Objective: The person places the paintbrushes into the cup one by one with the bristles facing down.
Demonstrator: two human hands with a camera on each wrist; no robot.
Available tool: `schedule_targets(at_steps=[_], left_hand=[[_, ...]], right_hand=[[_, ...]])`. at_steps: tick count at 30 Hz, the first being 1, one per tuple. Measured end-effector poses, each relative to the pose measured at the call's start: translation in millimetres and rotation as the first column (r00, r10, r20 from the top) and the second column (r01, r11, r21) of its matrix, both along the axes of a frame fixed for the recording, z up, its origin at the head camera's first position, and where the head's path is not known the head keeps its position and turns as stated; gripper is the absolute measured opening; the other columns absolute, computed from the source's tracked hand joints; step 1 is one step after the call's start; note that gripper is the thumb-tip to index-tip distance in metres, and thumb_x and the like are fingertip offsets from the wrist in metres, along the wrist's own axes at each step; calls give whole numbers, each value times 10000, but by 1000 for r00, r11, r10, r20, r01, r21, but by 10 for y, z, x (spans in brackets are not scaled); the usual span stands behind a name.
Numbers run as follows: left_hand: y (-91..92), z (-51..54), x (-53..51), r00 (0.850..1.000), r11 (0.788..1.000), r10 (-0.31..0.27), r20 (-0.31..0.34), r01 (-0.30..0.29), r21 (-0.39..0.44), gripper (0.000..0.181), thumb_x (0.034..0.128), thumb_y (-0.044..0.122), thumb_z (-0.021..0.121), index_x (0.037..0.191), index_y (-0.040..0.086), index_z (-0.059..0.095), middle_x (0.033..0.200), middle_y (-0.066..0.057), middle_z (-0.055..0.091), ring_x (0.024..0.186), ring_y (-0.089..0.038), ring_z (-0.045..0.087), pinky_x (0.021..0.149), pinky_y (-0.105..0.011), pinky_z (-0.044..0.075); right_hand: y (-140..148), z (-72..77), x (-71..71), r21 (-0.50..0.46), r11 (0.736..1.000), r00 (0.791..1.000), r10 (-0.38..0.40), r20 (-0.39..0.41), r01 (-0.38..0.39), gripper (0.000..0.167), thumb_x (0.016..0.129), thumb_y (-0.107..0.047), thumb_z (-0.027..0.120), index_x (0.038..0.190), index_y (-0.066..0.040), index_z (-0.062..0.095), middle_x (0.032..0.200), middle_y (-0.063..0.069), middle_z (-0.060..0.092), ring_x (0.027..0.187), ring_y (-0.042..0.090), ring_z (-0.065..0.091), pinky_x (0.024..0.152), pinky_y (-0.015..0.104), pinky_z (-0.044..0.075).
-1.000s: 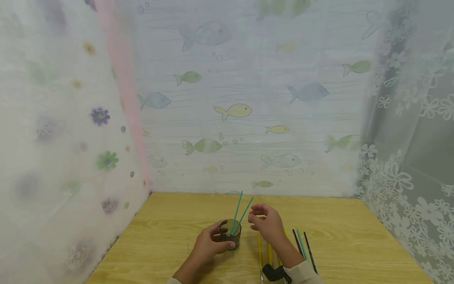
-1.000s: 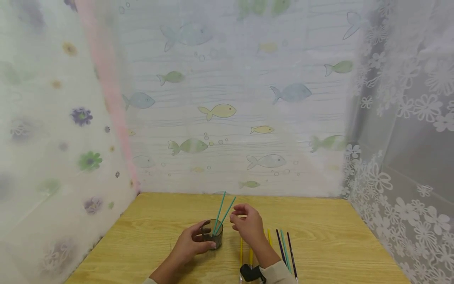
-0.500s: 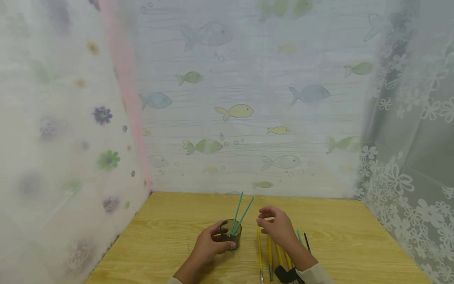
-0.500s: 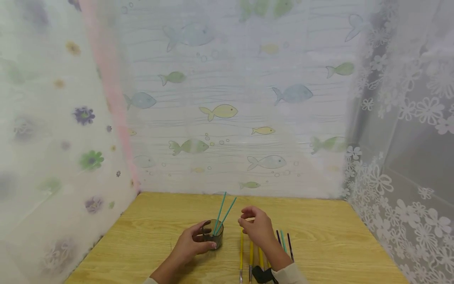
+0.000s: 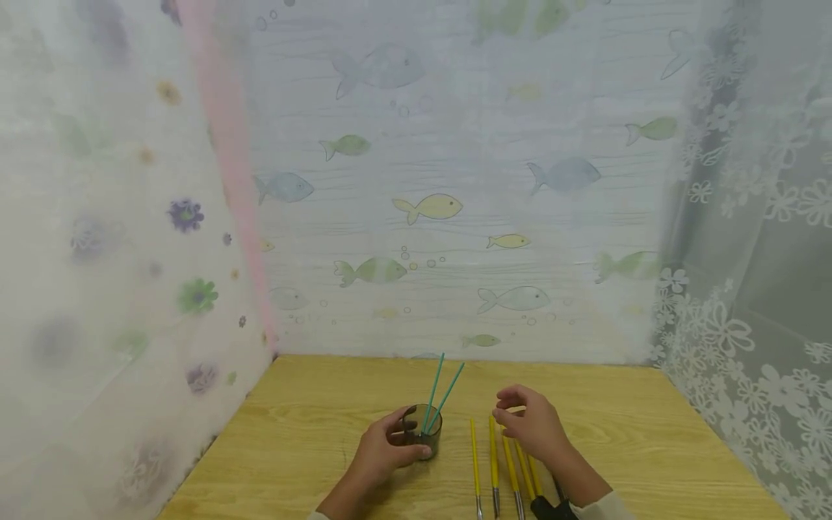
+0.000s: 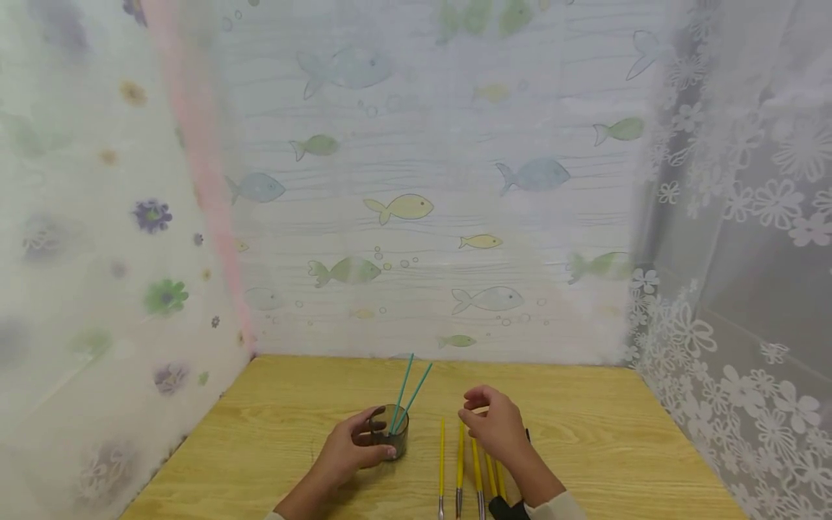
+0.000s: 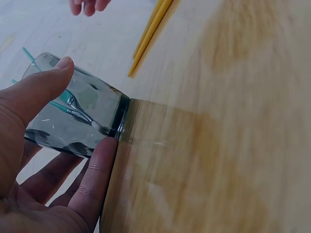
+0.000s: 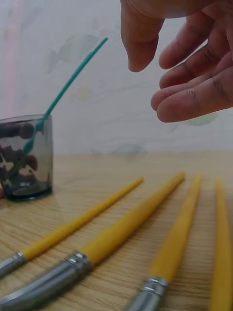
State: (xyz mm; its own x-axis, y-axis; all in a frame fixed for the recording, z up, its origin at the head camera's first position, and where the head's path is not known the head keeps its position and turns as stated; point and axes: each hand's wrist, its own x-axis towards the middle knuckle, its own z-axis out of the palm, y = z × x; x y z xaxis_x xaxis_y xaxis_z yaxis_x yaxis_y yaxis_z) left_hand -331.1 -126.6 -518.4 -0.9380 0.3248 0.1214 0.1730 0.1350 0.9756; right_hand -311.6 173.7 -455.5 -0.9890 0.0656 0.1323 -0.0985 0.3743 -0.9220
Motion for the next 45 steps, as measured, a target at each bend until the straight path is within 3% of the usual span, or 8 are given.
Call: schedule_targets(at_steps=[7,20,34,45], left_hand=[[4,7,7,1000,1000,6,5,-6,-4,849,822,248,908,1553,150,486,1414,-245,592,1259,-442,625,840,-399,646],[1,-20,-9,1000,1000,-6,10,6,5,837,835,247,899,1555,148,483,1422,-248,581,1255,-429,628,811,-398,651],[0,-18,-10,1000,1000,2,10,-2,-6,860,829,242,902,1565,138,468,1425,-241,584,1260,-434,624,813,-409,650],[-4,-10,-4,1000,1000,2,24,-1,-9,864,824,280,906,1561,147,476,1428,-221,589,1266,-410,628,833,-402,648]], right_hand=[[224,-8,48,36,999,999,-5,35,4,306,943,-115,769,1224,-36,676,1085,97,684,903,208,720,721,399,653],[536,-72,114,84,996,995,-17,97,9,377,926,-131,785,1246,19,654,1085,111,691,910,251,730,710,410,647],[867,-187,202,94,996,984,-20,177,4,347,932,-80,756,1220,73,637,1105,162,681,880,243,716,713,398,652],[1093,-241,252,192,981,976,-29,215,-13,375,919,-124,771,1207,82,649,1065,136,698,862,209,696,705,393,635]])
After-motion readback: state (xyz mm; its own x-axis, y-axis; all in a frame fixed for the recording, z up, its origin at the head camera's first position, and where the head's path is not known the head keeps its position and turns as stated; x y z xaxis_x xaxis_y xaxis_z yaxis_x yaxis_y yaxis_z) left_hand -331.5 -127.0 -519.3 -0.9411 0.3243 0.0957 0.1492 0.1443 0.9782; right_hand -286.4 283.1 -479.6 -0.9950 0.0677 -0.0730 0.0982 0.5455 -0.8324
